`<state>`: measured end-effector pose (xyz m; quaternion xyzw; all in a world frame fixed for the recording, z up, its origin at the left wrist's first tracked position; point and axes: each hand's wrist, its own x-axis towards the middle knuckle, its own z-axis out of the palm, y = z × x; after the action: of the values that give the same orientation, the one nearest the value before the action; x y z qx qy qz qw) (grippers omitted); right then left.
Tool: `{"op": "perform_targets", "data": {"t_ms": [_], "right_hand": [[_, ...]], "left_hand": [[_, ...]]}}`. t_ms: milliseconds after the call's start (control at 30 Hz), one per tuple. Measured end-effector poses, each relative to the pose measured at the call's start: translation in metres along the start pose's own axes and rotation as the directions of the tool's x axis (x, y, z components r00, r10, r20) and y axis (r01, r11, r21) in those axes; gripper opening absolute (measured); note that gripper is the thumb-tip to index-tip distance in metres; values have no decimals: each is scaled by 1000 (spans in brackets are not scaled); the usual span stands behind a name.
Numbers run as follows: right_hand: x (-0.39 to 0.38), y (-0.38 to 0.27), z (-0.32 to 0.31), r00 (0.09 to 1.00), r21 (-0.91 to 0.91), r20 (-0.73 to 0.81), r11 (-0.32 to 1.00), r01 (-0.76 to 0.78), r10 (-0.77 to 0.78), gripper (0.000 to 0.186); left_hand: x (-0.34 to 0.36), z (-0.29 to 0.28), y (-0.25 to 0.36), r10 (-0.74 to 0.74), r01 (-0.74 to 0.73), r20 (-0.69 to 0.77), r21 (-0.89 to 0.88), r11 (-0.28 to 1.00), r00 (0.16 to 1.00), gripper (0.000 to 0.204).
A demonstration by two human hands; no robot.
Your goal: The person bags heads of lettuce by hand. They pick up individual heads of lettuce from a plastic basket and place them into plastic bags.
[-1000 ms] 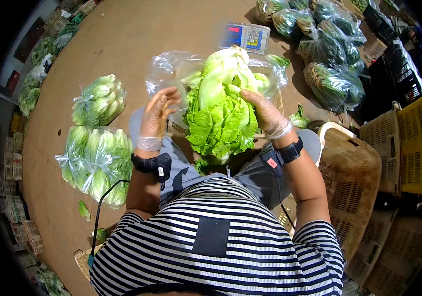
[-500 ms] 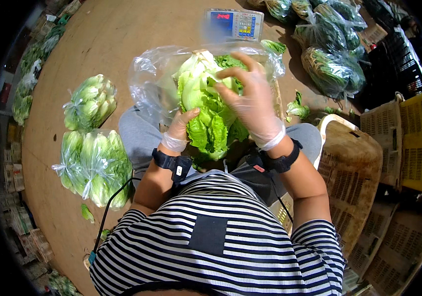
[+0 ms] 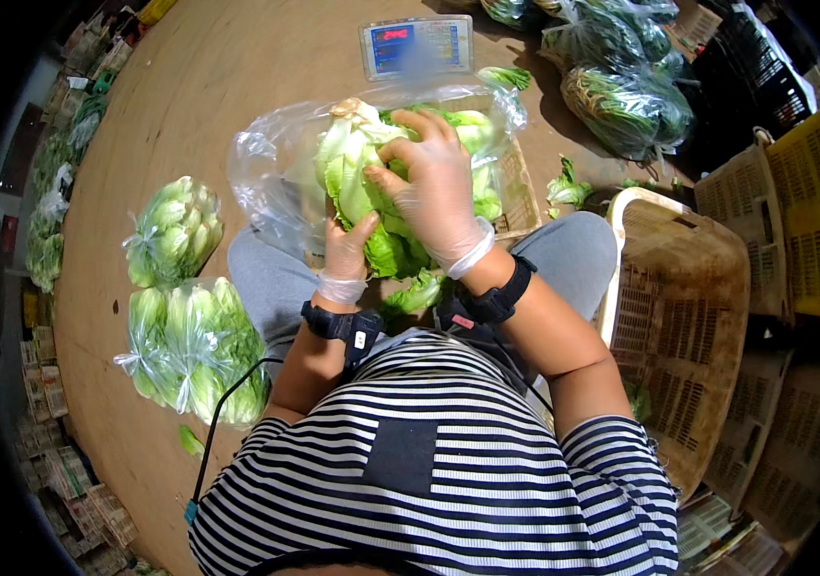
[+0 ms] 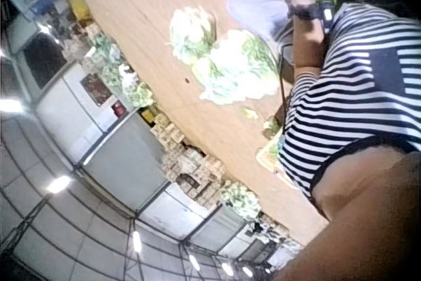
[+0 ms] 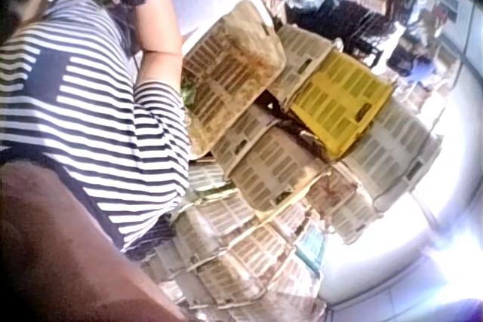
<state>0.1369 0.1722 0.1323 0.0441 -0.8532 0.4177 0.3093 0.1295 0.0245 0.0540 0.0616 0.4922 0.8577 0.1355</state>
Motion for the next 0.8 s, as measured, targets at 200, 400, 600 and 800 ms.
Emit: {"op": "perform_targets", "data": {"t_ms": [200, 400, 600, 800], "right_hand": [[-1, -10, -18, 986, -236, 73, 958, 161, -148, 16], [-13, -3, -31, 996, -65, 59, 995, 71, -67, 18], [-22, -12, -47, 990, 382, 104, 915, -131, 98, 8], [-25, -30, -65, 974, 263, 185, 948, -177, 130, 22]], "left_hand": [[-7, 8, 2, 107, -105, -83, 24, 994, 991, 56], [-15, 14, 6, -24, 19, -33, -132, 991, 999, 63], [-14, 13, 8, 19, -26, -40, -199, 980, 999, 59], [-2, -2, 13, 213, -220, -121, -50, 974, 970, 49]]}}
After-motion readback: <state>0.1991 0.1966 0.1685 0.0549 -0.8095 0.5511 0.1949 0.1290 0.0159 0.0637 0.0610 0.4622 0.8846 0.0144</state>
